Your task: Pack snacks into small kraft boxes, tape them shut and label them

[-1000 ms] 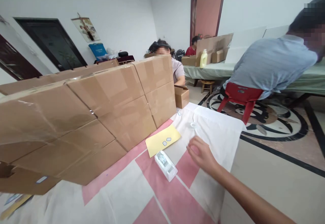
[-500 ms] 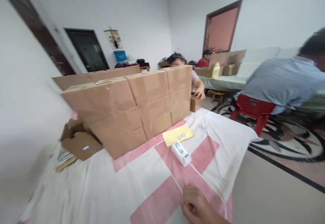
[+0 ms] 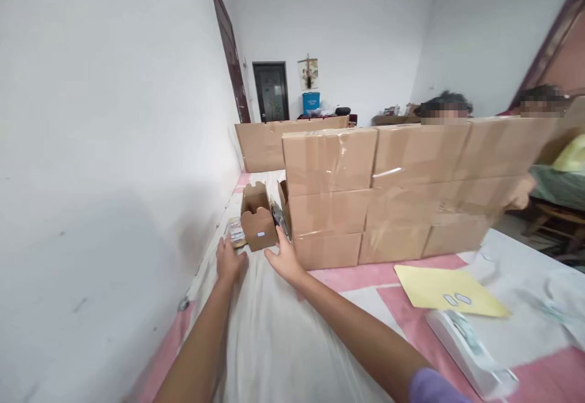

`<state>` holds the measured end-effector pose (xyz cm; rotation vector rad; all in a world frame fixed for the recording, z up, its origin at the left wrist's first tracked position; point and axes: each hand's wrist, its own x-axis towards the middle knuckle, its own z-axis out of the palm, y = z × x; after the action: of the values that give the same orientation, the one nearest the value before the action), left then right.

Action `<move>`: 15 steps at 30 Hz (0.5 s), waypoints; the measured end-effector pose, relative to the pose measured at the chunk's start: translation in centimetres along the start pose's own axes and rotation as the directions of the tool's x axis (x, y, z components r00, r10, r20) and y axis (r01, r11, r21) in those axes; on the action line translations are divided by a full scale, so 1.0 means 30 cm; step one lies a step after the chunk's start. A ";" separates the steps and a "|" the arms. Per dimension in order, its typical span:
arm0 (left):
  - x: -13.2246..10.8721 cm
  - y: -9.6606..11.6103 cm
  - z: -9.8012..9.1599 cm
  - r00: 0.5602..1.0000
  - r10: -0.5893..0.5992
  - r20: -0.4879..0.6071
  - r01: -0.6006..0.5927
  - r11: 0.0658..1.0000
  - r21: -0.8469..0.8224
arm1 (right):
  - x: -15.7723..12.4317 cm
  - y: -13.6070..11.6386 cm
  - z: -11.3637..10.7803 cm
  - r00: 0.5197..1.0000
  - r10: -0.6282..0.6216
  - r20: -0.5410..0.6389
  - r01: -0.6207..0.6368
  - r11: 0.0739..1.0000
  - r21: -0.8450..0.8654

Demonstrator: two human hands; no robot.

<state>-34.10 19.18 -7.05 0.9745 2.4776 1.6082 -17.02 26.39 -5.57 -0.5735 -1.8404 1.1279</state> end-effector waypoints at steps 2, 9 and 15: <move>0.070 -0.038 0.030 0.999 0.044 0.025 -0.046 0.997 0.057 | 0.064 0.048 0.062 0.995 0.064 -0.071 -0.058 0.994 0.089; 0.243 -0.148 0.103 0.997 -0.005 -0.079 0.006 1.000 0.011 | 0.197 0.165 0.168 0.991 0.098 -0.093 -0.080 0.980 0.184; 0.250 -0.187 0.106 0.982 -0.013 -0.191 -0.040 0.963 -0.268 | 0.196 0.178 0.183 0.998 0.051 0.040 -0.058 0.974 0.221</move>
<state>-41.73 24.12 -10.96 0.8369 2.2744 2.0669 -25.02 30.73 -8.77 -0.4794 -1.7062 1.3669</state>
